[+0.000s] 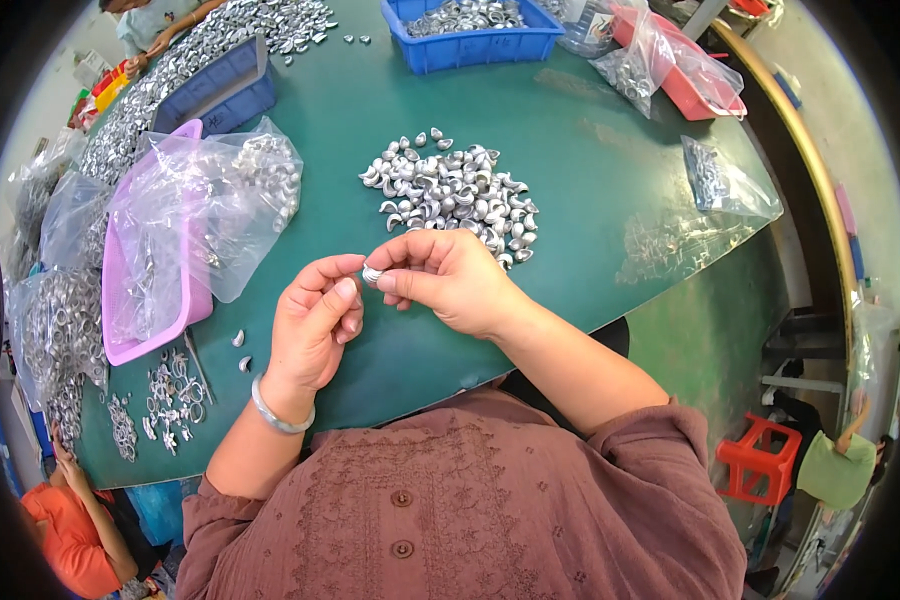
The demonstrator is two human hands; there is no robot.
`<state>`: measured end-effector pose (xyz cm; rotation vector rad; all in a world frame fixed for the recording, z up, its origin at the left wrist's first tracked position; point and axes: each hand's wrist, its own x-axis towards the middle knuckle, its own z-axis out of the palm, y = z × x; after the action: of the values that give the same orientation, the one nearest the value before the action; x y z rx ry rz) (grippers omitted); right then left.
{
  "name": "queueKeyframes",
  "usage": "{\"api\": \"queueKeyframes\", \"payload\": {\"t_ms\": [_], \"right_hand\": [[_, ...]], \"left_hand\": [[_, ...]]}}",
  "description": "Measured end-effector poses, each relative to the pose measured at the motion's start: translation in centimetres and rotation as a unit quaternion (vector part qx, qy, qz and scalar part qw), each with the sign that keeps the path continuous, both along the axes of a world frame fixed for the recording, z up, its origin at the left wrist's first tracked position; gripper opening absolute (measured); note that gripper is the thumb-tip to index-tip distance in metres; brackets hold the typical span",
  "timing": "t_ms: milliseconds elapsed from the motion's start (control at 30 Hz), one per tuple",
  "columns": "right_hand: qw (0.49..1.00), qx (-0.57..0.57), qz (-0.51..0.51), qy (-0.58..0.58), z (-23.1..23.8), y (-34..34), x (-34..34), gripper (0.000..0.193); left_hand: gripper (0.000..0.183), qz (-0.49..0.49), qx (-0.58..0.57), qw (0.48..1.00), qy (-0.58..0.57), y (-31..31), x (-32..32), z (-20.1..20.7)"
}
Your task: The person picks up small grey components from a pile on a table by hand, checks them, and places some into a plastic bag and others into a pile.
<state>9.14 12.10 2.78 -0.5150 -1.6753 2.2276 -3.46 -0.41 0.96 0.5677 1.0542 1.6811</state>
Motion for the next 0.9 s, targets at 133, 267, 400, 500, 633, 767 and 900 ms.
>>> {"api": "queueKeyframes", "payload": {"t_ms": [133,267,400,500,633,767,900], "right_hand": [[0.996,-0.084,0.0,0.006,-0.1,-0.4,0.0,0.015],[0.985,-0.171,0.004,0.018,-0.3,-0.9,-0.1,0.014],[0.981,-0.193,-0.005,0.017,-0.7,-1.2,0.0,0.014],[0.98,-0.197,-0.008,0.017,-0.5,-1.4,0.0,0.015],[0.985,-0.171,-0.011,0.005,-0.3,-1.6,0.0,0.016],[0.987,-0.158,-0.014,-0.01,0.0,-1.8,0.1,0.017],[0.991,-0.133,-0.014,-0.016,0.1,-1.9,0.0,0.017]], "left_hand": [[0.021,-0.006,-0.012,1.0,-0.014,0.1,0.1,0.2],[0.02,0.0,-0.018,1.0,-0.012,0.0,0.3,0.3],[0.018,0.006,-0.024,1.0,-0.007,0.1,0.3,0.1],[0.016,0.009,-0.028,1.0,0.009,0.1,0.1,-0.3],[0.013,0.02,-0.029,0.998,-0.048,0.2,0.0,-0.5],[0.012,0.024,-0.019,0.998,-0.055,0.2,0.0,-0.7],[0.012,0.024,-0.02,0.998,-0.055,0.1,-0.1,-0.8]]}}
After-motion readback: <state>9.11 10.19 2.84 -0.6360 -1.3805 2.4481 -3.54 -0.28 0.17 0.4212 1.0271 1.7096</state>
